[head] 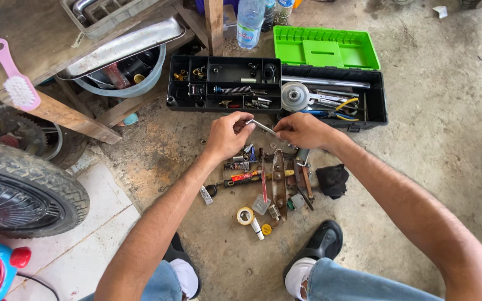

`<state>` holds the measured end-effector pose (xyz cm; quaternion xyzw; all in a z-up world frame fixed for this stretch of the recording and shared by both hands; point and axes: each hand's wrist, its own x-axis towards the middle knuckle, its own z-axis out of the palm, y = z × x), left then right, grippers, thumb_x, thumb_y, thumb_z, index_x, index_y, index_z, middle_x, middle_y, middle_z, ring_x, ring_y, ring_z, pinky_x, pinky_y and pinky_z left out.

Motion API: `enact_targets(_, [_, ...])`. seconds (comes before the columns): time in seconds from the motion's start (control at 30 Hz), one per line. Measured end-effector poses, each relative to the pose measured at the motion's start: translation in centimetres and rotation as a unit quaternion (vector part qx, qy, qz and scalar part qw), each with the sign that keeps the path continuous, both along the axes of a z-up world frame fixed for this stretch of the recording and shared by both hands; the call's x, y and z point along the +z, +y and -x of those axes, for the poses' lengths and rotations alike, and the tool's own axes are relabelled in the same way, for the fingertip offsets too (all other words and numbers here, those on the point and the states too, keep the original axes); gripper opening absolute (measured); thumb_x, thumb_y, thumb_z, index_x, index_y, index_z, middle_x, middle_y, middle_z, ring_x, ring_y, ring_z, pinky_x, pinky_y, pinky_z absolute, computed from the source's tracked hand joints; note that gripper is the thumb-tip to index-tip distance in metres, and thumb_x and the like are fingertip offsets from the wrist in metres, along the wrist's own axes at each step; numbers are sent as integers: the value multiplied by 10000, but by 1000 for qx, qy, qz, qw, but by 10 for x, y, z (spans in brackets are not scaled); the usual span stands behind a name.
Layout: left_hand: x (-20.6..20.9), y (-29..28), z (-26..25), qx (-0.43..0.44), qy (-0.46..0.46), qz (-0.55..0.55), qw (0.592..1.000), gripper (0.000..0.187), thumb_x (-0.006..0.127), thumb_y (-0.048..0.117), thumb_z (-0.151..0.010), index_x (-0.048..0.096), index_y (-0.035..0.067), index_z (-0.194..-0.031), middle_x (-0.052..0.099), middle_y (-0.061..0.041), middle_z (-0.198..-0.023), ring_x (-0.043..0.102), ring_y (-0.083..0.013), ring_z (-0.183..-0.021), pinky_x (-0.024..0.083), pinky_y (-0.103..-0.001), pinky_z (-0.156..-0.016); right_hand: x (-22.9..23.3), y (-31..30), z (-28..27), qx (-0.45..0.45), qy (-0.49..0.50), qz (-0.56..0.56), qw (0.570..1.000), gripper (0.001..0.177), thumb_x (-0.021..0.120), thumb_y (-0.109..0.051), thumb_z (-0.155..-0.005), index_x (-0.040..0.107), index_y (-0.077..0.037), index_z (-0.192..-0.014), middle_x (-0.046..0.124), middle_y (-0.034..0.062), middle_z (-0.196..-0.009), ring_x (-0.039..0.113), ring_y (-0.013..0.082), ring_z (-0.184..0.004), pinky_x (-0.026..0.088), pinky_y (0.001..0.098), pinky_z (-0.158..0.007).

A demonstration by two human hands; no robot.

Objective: The person works on various motorcycle components by hand, inspecting parts, cleaning elements with a black cloth, and organizing tools and fasteners within a plastic box.

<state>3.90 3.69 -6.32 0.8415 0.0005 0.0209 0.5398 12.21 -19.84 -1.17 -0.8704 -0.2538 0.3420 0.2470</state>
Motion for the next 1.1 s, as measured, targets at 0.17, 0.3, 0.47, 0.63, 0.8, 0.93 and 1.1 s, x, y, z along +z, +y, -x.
enact_targets(0.17, [-10, 9, -37, 8, -20, -5, 1000, 250, 716, 82, -921, 715, 27, -1165, 794, -114, -1018, 780, -161, -897, 634, -298, -817, 2, 7, -39, 20, -51, -5, 998, 295, 762, -163, -849, 753, -80, -1132, 804, 84, -969, 774, 152, -903, 599, 315, -830])
enact_targets(0.3, [-24, 11, -68, 0, 47, 11, 999, 284, 730, 78, -905, 697, 40, -1185, 801, -102, -1003, 794, -143, -806, 640, -280, -774, -5, 8, -69, 18, -69, 28, 997, 281, 786, -189, -845, 758, -84, -1104, 800, 83, -979, 776, 167, -922, 600, 318, -846])
enact_targets(0.47, [-51, 4, -104, -12, 42, -3, 999, 300, 773, 98, -869, 721, 63, -1162, 810, -88, -938, 792, -130, -799, 637, -272, -745, -23, -1, -105, 50, -135, 23, 989, 249, 806, -203, -836, 780, -97, -1059, 789, 92, -950, 766, 201, -898, 591, 358, -819])
enact_targets(0.63, [-78, -15, -137, -29, -3, -26, 999, 324, 831, 117, -810, 740, 64, -1116, 790, -95, -885, 775, -167, -782, 612, -306, -719, -46, -21, -132, 42, -106, 66, 991, 242, 796, -218, -853, 770, -122, -1073, 797, 74, -926, 768, 196, -846, 591, 362, -789])
enact_targets(0.8, [-94, -52, -161, -52, -19, -54, 997, 302, 839, 99, -798, 747, 44, -1080, 761, -112, -869, 745, -199, -785, 591, -353, -739, -68, -59, -153, 8, -94, 79, 992, 257, 794, -209, -852, 773, -143, -1099, 787, 67, -960, 766, 184, -834, 602, 353, -794])
enact_targets(0.93, [-109, -91, -172, -76, 11, -39, 996, 364, 810, 85, -818, 709, 11, -1160, 748, -130, -904, 744, -219, -800, 607, -357, -754, -86, -90, -166, -2, -105, 115, 988, 264, 806, -206, -855, 783, -143, -1110, 782, 81, -958, 764, 204, -824, 604, 380, -786])
enact_targets(1.1, [-126, -131, -176, -109, -14, -67, 992, 396, 816, 79, -816, 689, -37, -1173, 759, -197, -954, 757, -302, -884, 606, -401, -822, -115, -123, -171, -16, -115, 111, 987, 241, 820, -203, -836, 809, -167, -1074, 791, 96, -947, 761, 210, -842, 605, 375, -794])
